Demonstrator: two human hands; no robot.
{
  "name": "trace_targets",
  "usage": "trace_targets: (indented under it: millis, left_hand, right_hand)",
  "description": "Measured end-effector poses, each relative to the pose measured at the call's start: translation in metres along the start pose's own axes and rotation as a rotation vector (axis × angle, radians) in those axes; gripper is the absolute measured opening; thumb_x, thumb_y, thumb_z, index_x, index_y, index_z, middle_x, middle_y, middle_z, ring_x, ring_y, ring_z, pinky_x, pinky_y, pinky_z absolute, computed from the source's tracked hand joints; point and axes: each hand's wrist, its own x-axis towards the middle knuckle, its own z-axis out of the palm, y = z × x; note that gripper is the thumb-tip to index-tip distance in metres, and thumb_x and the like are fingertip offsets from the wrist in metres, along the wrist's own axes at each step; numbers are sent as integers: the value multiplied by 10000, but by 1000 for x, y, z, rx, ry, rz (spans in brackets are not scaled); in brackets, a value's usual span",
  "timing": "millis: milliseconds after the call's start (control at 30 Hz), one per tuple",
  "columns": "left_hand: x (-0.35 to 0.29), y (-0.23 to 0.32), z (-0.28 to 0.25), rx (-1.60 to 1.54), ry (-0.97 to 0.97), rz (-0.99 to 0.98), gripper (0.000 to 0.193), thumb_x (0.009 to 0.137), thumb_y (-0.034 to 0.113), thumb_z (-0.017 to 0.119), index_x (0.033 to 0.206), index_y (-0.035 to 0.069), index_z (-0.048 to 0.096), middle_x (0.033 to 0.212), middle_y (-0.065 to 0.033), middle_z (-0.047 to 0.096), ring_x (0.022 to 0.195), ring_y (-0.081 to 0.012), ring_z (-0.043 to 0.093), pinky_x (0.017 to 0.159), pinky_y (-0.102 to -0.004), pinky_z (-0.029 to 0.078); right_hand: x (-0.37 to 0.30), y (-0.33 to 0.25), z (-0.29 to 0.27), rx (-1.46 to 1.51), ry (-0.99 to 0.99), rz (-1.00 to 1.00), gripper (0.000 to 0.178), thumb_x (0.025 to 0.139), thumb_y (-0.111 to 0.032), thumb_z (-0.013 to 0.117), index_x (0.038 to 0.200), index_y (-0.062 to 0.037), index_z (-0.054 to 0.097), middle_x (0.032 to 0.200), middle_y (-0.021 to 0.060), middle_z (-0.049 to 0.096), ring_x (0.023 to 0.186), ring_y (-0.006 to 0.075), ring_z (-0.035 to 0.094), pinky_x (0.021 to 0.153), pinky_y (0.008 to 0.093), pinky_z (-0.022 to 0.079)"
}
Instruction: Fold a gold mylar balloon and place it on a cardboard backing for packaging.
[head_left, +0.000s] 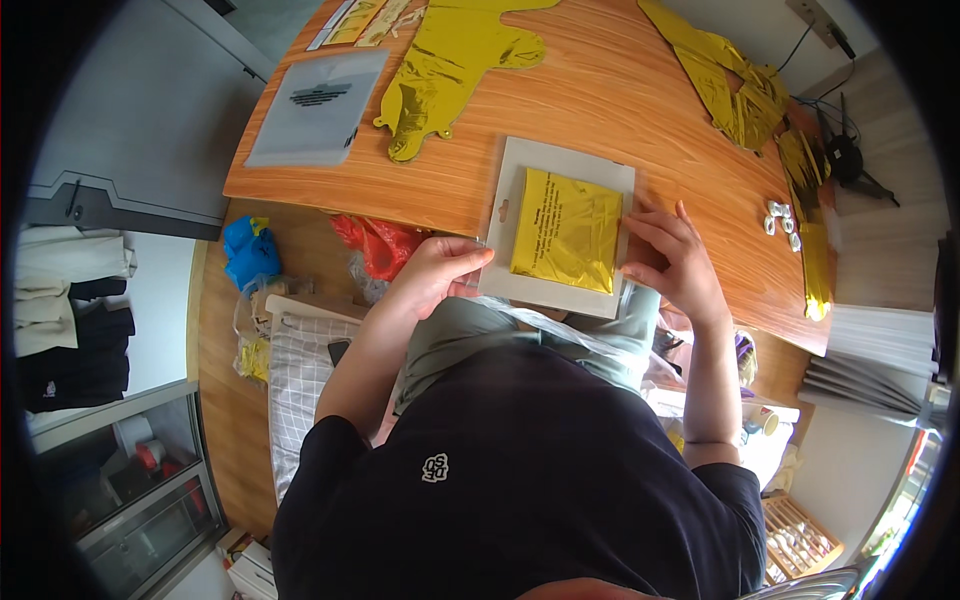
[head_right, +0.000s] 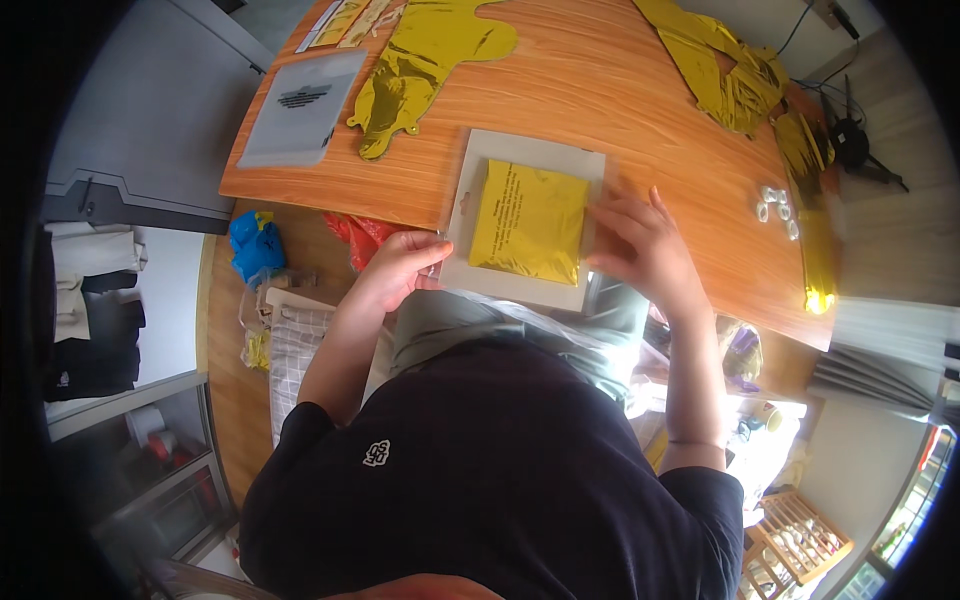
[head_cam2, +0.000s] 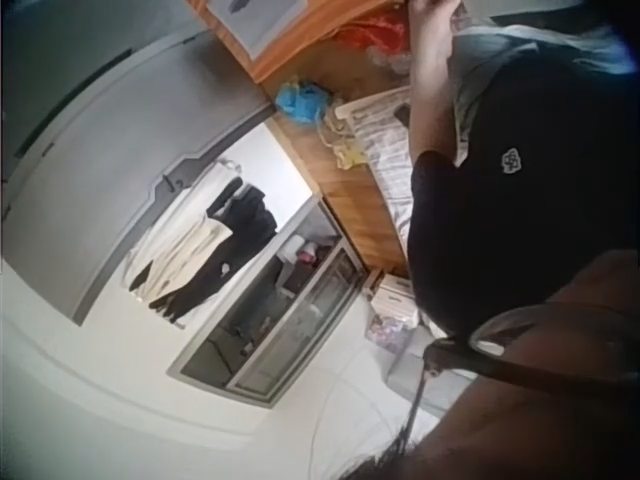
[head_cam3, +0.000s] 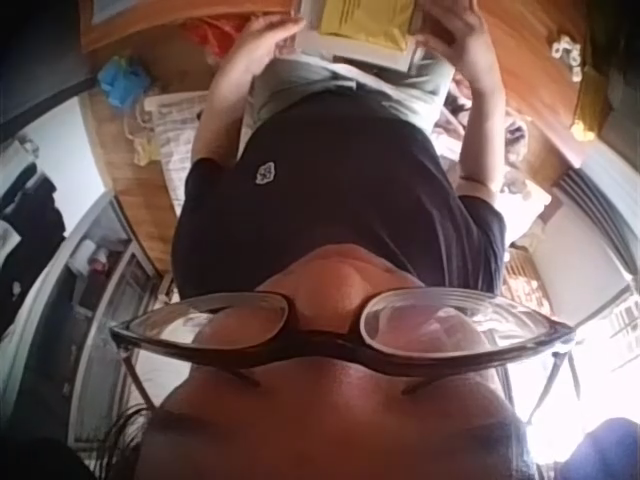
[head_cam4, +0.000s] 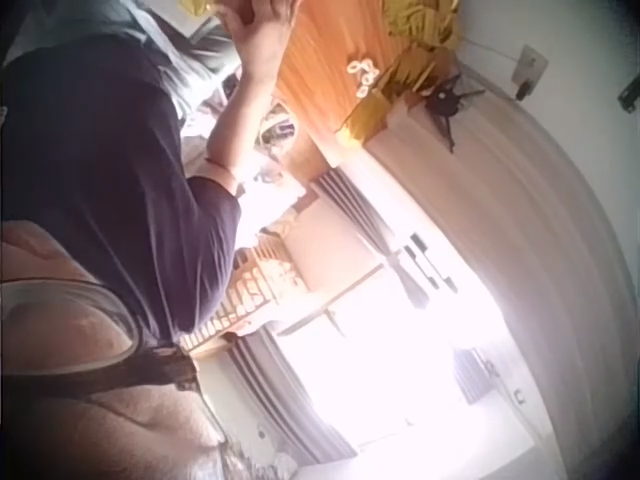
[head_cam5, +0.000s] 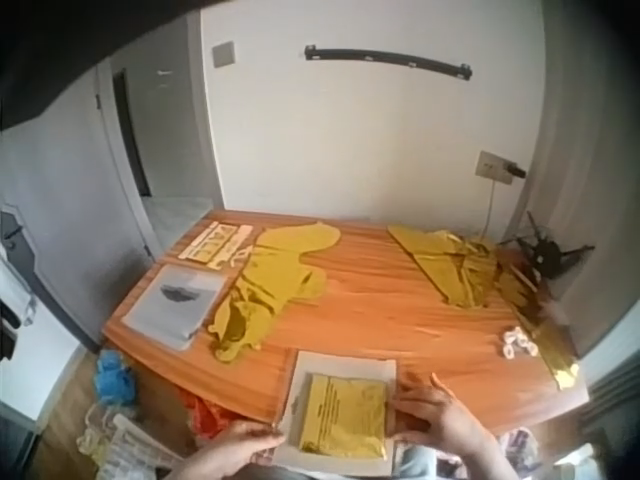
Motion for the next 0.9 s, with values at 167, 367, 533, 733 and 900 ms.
trace_targets:
  millis: [167,367,533,733,900]
  left_hand:
    - [-24,25,24,87,123,40,289,985,237,720,1187,32,703,926,-11,700,792,-115,651,706,-302,594]
    - [-44,38,54,1143,541,1083,456,866,229,768,1289,100,656,1167,-92,697,1042,-280,653,888,-415,425]
    - [-34,16,83,1393,277,1021,652,856,445,778,1406,147,594,1479,-87,534,1367,-251,504,1120,-512,280]
    - [-12,10,78,1459,260,1041,697,819,425,827,1412,140,598,1516,-102,514,1413,-288,474,1151,-532,315]
    - [-15,19,57,1449,180,1043,783,749,425,883,1422,143,599,1539,-108,493,1428,-334,453,1142,-542,373]
  right_hand:
    - [-19,-7,8,-124,99,51,549,853,-259,799,1347,-71,647,1330,130,656,1302,350,579,1140,509,406]
    - [-27,-76,40,-388,324,325,561,948,-248,699,1441,-44,527,1273,172,669,1211,347,619,1047,469,453]
    - [-29,-91,27,-91,173,290,514,915,-233,743,1372,-48,595,1113,133,708,1057,330,653,921,474,493]
    - [-19,-41,16,-123,184,-64,506,796,-288,841,1251,-118,701,1309,111,662,1254,325,611,1040,458,505]
    - [-24,-32,19,-55,125,-66,543,779,-332,848,1252,-106,707,1324,109,660,1265,335,605,1054,469,495]
